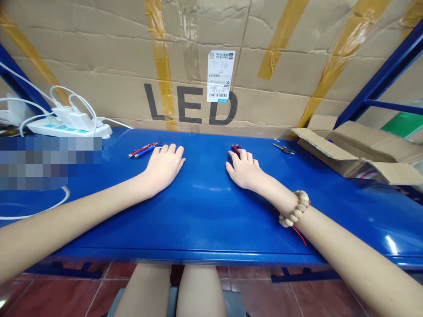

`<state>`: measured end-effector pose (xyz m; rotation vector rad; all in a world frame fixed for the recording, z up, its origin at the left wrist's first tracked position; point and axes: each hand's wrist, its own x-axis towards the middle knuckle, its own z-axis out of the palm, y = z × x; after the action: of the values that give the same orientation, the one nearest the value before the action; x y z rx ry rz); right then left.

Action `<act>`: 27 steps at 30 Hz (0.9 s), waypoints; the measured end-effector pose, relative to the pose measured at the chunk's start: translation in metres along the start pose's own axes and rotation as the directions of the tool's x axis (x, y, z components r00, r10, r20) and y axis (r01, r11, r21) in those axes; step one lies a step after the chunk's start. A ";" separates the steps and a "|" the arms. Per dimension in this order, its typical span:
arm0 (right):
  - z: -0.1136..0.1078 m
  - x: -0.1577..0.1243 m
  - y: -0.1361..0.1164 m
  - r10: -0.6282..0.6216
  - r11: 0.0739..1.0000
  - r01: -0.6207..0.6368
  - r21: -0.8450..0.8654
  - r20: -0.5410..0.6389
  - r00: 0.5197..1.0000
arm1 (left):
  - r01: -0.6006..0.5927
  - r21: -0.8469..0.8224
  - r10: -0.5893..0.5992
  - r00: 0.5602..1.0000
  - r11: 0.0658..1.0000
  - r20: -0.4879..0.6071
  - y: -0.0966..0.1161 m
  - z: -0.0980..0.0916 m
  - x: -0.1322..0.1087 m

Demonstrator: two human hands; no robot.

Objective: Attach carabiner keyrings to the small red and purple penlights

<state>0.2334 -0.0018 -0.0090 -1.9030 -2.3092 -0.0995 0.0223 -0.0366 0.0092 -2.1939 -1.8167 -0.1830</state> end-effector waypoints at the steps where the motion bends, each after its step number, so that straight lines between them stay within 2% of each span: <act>1: 0.000 0.000 0.000 0.000 1.000 0.000 -0.001 0.002 1.000 | 0.009 0.000 -0.009 1.000 1.000 -0.009 -0.001 0.002 0.000; 5: -0.002 0.000 -0.001 0.000 1.000 0.000 -0.001 0.006 1.000 | 0.116 0.019 -0.116 0.993 0.993 -0.023 -0.007 0.006 0.001; 10: -0.001 0.000 -0.001 0.004 1.000 -0.004 0.004 -0.006 1.000 | 0.280 0.046 -0.283 0.956 0.959 0.080 -0.010 0.005 0.003; 15: 0.000 0.000 0.000 -0.005 1.000 0.005 0.011 -0.006 1.000 | 0.297 0.098 -0.304 0.950 0.950 0.065 -0.008 0.003 0.002; 21: 0.000 0.000 0.000 -0.010 1.000 0.010 0.016 -0.032 0.999 | 0.385 0.166 -0.406 0.906 0.908 0.118 -0.006 -0.004 0.002; 24: -0.001 0.000 -0.001 0.001 1.000 -0.001 0.009 -0.011 1.000 | 0.386 0.175 -0.408 0.907 0.906 0.109 -0.005 -0.006 -0.001; 27: -0.003 -0.001 -0.002 0.012 1.000 -0.012 0.009 0.013 1.000 | 0.353 0.175 -0.370 0.926 0.919 0.077 -0.006 -0.006 -0.002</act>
<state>0.2319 -0.0030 -0.0064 -1.9188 -2.3023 -0.0751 0.0169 -0.0390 0.0149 -1.7764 -2.2054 0.0078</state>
